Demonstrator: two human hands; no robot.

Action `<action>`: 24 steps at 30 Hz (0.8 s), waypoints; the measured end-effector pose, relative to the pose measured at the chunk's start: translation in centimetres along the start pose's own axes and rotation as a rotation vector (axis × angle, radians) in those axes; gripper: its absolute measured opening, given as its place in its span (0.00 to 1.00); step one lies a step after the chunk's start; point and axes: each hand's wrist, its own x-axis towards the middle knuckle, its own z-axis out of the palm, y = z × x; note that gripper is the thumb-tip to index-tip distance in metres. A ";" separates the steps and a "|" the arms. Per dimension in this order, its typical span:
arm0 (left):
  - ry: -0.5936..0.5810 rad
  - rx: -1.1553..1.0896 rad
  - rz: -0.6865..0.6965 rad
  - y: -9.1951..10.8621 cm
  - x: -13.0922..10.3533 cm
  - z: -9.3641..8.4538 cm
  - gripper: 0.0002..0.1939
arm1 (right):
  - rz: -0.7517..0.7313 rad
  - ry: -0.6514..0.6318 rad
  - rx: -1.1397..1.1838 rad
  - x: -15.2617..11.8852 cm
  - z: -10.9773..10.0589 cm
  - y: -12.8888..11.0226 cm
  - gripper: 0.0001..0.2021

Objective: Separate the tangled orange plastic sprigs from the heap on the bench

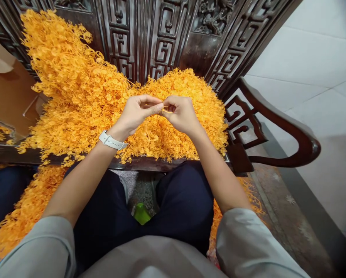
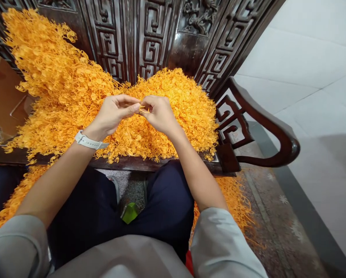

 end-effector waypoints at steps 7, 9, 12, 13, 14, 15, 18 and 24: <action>-0.171 0.193 0.272 -0.2 -0.1 0.1 0.27 | 0.181 0.137 -0.006 0.0 0.2 -1.2 0.25; -0.121 0.143 0.298 -0.7 0.1 0.2 0.21 | 0.165 0.091 -0.003 -0.1 0.2 -1.6 0.26; 0.109 0.047 0.225 -1.3 0.5 0.3 0.18 | 0.110 -0.041 0.061 -0.3 0.3 -2.1 0.28; 0.180 0.019 0.172 -1.3 0.6 0.4 0.17 | 0.089 -0.074 0.093 -0.3 0.4 -2.4 0.29; 0.232 -0.010 0.115 -1.4 0.7 0.5 0.16 | 0.072 -0.095 0.127 -0.4 0.6 -2.8 0.30; 0.262 -0.043 0.063 -1.4 0.8 0.6 0.15 | 0.057 -0.098 0.160 -0.4 0.7 -3.2 0.30; 0.306 -0.135 -0.016 -1.9 1.7 0.3 0.11 | -0.007 -0.087 0.301 -0.9 0.6 -5.6 0.31; 0.489 -0.211 -0.151 -3.3 4.2 -5.1 0.12 | -0.259 -0.780 0.757 -2.0 -2.0 -9.2 0.24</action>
